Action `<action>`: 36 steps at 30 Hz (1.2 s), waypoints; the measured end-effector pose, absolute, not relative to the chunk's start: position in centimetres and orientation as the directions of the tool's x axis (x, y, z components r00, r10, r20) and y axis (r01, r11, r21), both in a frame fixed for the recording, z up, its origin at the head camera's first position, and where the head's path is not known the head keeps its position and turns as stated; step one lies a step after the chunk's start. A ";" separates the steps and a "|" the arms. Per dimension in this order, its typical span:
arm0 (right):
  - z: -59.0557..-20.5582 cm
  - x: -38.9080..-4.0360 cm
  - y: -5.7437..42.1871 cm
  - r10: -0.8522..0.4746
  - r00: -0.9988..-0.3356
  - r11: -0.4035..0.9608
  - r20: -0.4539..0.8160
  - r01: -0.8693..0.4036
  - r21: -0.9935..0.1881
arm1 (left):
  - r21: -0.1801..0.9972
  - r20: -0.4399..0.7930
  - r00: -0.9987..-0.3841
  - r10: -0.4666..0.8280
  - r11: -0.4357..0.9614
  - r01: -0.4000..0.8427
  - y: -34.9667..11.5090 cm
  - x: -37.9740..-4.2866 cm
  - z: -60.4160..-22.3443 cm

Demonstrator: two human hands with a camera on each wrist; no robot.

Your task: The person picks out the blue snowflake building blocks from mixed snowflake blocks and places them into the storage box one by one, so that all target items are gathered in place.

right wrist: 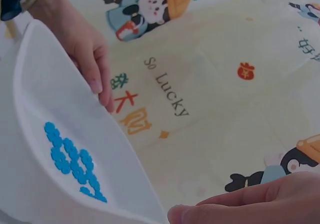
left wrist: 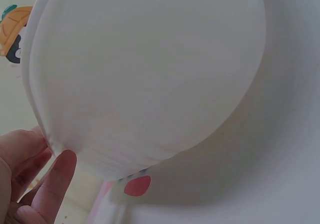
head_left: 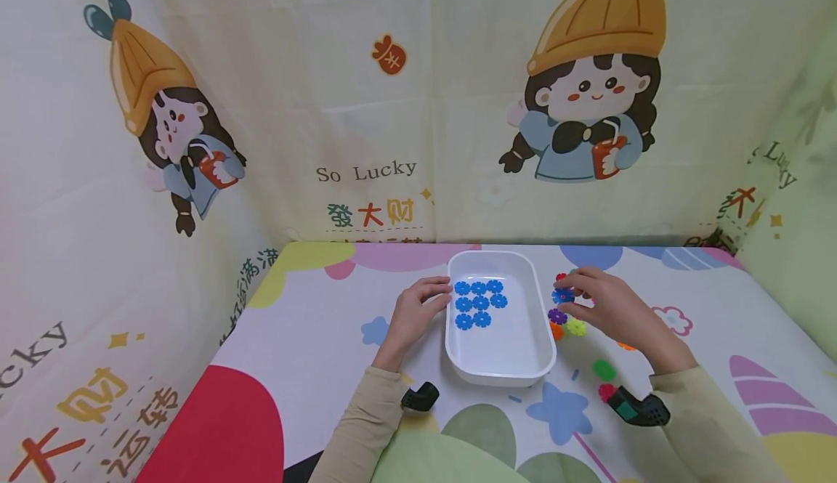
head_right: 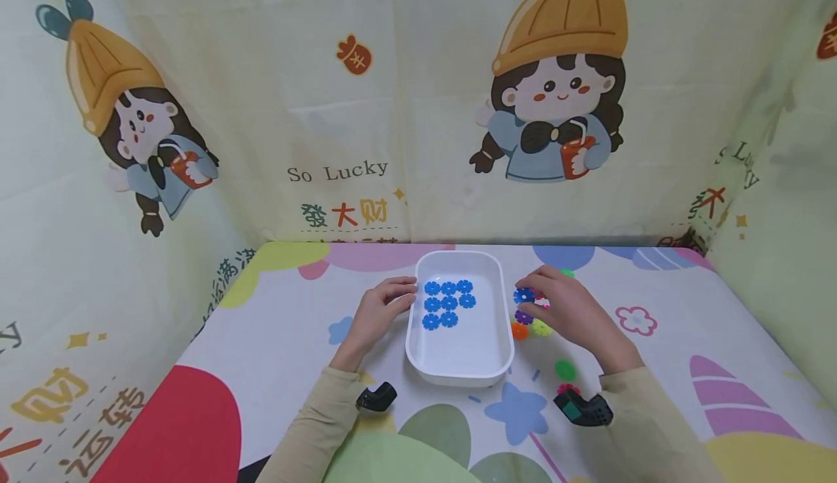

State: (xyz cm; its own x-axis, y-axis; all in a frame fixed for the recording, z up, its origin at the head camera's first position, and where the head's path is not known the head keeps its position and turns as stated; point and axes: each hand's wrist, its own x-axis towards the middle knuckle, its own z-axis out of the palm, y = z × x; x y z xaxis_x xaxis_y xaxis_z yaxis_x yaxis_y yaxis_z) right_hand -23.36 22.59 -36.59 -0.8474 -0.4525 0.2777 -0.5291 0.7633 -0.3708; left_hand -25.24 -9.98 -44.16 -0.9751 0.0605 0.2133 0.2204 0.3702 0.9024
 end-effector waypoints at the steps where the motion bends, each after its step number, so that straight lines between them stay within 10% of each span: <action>1: -36.4 -23.5 22.4 -0.457 -0.845 0.761 0.277 -0.532 -0.371 | 0.902 0.214 -0.975 0.061 0.370 0.221 -10.0 -25.2 -44.2; 36: -35.9 -29.2 15.6 -0.587 -0.801 0.673 0.118 -0.564 -0.479 | 0.888 0.249 -0.965 0.082 0.378 0.261 -10.1 -25.5 -44.3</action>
State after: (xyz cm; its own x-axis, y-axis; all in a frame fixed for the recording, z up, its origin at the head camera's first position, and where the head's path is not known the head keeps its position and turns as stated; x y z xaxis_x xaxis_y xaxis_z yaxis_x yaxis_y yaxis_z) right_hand -29.21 15.62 -35.91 -0.8010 -0.5869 0.1183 -0.5637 0.6727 -0.4793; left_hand -25.45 -10.12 -44.31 -0.9651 0.0823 0.2485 0.2610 0.3778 0.8883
